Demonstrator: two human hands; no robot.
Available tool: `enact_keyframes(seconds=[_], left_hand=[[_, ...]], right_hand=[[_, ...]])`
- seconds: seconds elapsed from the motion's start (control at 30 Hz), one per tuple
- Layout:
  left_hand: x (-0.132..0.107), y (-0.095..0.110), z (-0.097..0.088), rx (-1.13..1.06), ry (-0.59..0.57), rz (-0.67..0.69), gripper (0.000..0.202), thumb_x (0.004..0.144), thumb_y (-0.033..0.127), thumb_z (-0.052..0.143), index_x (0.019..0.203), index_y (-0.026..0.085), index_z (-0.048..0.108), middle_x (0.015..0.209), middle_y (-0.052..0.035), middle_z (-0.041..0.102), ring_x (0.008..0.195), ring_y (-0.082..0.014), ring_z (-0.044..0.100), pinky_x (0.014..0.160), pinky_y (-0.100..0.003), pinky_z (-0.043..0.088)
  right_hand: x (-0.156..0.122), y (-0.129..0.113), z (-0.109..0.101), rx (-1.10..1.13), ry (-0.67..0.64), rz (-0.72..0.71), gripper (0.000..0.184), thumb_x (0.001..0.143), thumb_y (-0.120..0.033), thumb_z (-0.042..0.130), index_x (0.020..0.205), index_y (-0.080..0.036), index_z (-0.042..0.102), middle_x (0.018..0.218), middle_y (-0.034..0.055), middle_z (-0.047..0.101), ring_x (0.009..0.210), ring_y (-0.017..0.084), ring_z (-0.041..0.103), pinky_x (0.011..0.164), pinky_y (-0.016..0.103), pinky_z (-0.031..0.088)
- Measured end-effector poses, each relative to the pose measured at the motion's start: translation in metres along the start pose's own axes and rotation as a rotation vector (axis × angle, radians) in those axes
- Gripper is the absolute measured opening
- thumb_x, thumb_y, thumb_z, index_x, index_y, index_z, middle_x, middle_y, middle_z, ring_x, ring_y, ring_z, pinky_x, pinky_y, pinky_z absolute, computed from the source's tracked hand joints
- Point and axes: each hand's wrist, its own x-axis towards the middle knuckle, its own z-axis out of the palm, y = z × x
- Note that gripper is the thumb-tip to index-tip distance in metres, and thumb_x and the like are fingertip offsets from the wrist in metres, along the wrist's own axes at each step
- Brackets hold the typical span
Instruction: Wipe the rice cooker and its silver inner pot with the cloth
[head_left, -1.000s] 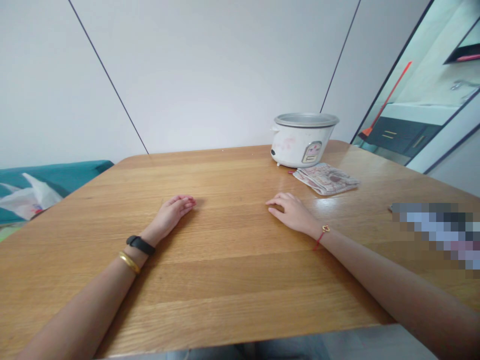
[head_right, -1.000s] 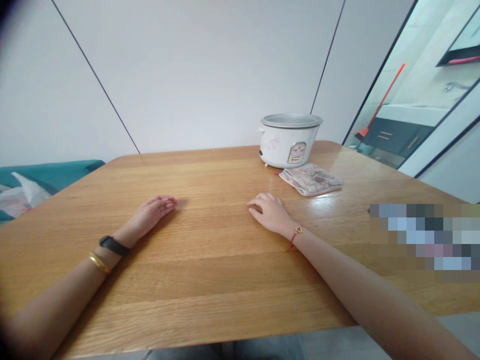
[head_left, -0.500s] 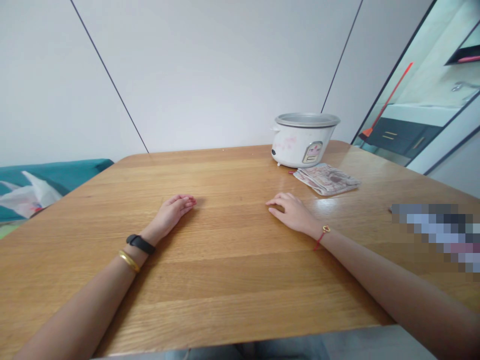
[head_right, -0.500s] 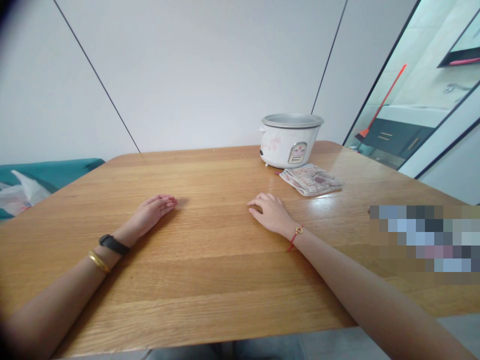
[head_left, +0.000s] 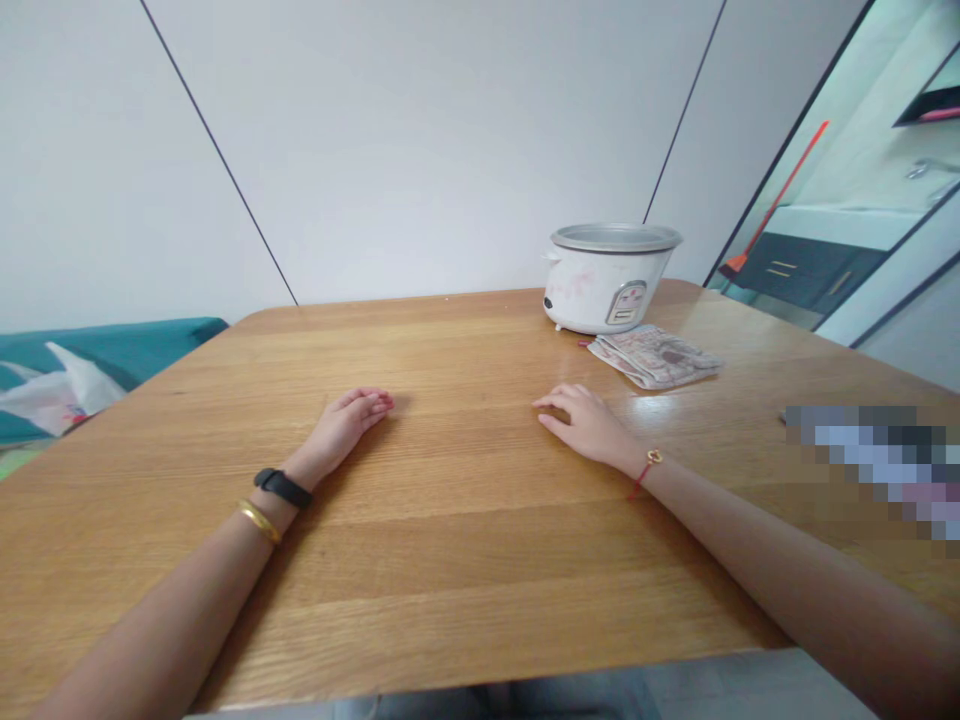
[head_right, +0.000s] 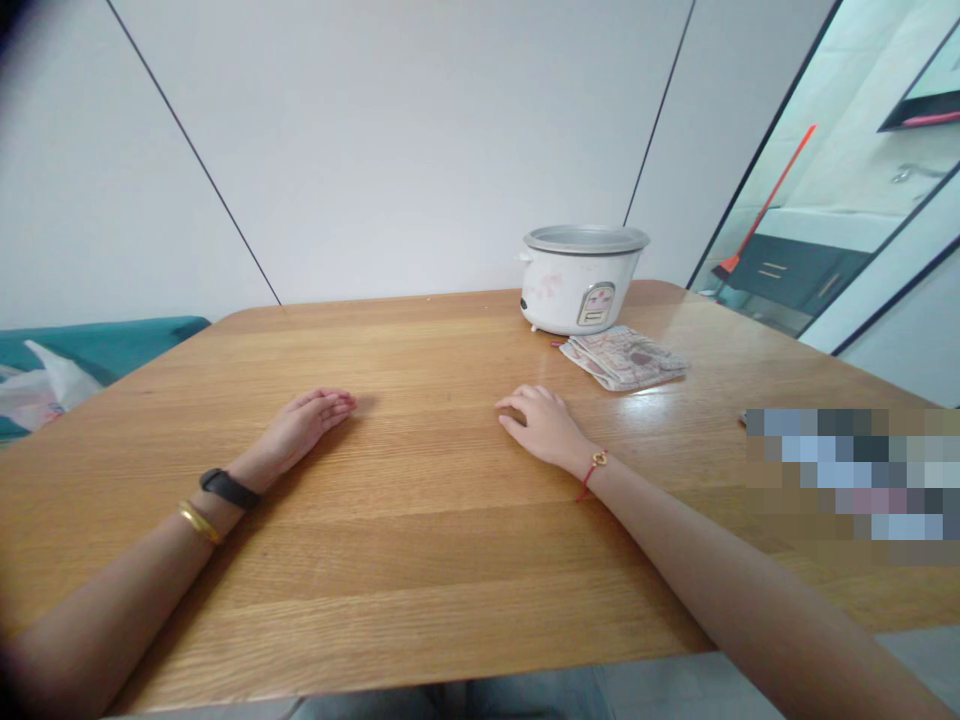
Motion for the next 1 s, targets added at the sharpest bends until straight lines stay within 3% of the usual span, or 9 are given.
enact_keyframes(seconds=[1.0], left_hand=[[-0.0021, 0.0015, 0.0035, 0.027, 0.021, -0.003, 0.008, 0.083, 0.007, 0.066, 0.080, 0.012, 0.071, 0.086, -0.0090, 0.075, 0.083, -0.0137, 0.071, 0.082, -0.021, 0.057]], right_hand=[[0.0005, -0.0005, -0.0001, -0.005, -0.017, 0.014, 0.024, 0.096, -0.031, 0.058, 0.113, -0.023, 0.073, 0.115, 0.0077, 0.069, 0.112, 0.027, 0.060, 0.102, 0.047, 0.045]])
